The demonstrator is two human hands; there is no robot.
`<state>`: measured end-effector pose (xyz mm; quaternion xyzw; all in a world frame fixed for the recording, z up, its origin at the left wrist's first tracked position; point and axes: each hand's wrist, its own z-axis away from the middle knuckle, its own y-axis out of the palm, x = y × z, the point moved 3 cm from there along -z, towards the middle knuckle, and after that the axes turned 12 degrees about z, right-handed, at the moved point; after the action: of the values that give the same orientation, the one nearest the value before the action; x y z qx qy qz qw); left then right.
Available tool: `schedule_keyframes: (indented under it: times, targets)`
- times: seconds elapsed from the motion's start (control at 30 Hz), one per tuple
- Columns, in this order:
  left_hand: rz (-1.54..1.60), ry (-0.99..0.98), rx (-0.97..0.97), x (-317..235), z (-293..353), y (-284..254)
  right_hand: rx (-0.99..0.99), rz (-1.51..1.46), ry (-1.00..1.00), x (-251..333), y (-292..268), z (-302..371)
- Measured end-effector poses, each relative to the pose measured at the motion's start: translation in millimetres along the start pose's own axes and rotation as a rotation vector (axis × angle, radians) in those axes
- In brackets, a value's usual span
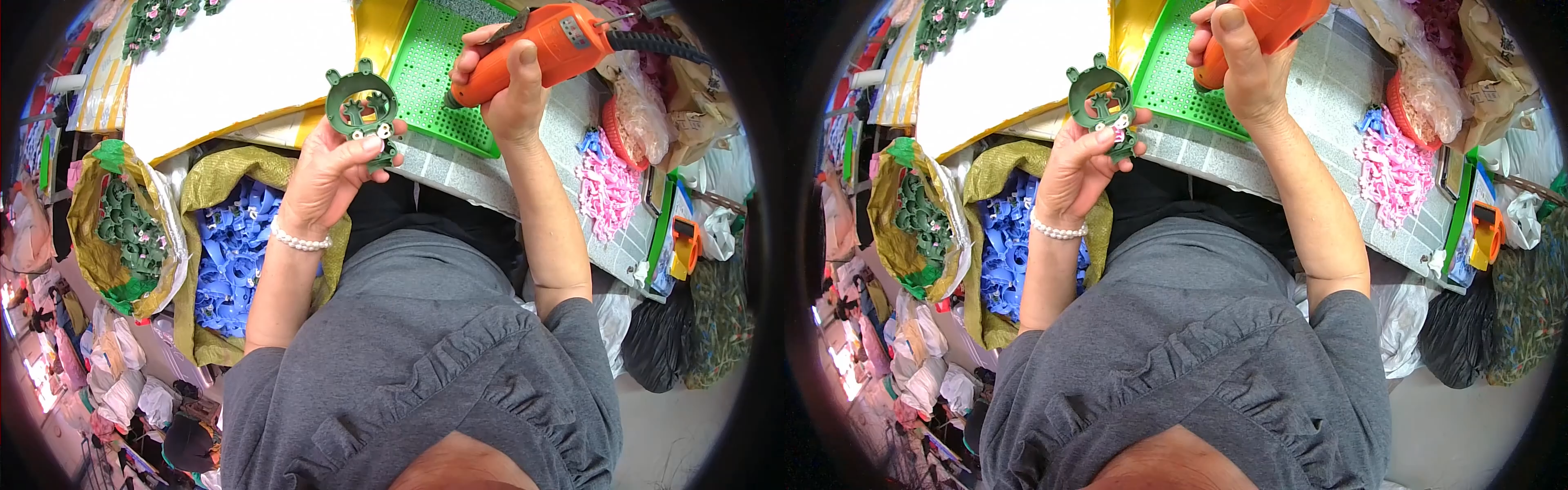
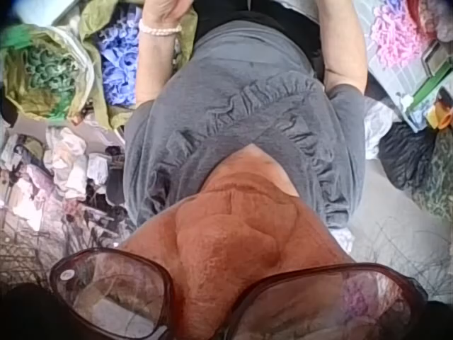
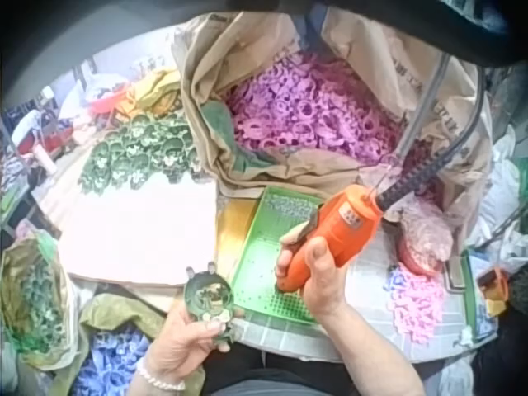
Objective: Assembling small green plastic components using an electric screwdriver.
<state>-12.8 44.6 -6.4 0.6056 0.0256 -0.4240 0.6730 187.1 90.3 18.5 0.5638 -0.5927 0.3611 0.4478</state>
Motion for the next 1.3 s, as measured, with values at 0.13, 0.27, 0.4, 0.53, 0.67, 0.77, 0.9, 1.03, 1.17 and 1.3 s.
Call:
schedule_keyframes:
  times: [0.13,0.27,0.4,0.53,0.67,0.77,0.9,1.03,1.17,1.3]
  targets:
    - [-0.02,-0.001,-0.007,2.7,-0.7,0.8,0.004,0.0,0.006,-1.9,-1.3,-1.0]
    - [-0.019,-0.011,-0.015,6.1,-2.1,-1.9,0.012,-0.01,0.018,-2.5,-2.4,-0.5]
    - [-0.019,-0.018,-0.03,9.8,-2.5,-3.9,0.014,-0.021,-0.001,-2.5,-3.3,1.1]
    - [-0.039,-0.001,-0.047,11.4,-1.1,-0.8,0.037,-0.055,-0.011,2.3,-7.3,2.1]
    - [-0.082,0.041,-0.076,10.8,1.3,4.1,0.043,-0.021,-0.067,18.9,-8.4,-0.1]
    - [-0.11,0.076,-0.091,11.4,1.7,7.8,0.054,-0.076,-0.1,37.5,-11.6,1.0]
    - [-0.142,0.108,-0.095,18.6,-1.7,12.6,0.292,-0.257,-0.269,73.3,-3.9,6.7]
    - [-0.158,0.12,-0.117,21.3,0.5,13.6,0.448,-0.33,-0.292,89.5,15.7,16.1]
    - [-0.154,0.13,-0.107,25.3,0.2,14.6,0.473,-0.341,-0.263,90.9,21.7,21.4]
    - [-0.149,0.12,-0.116,29.1,1.3,14.8,0.457,-0.33,-0.283,81.2,23.0,23.5]
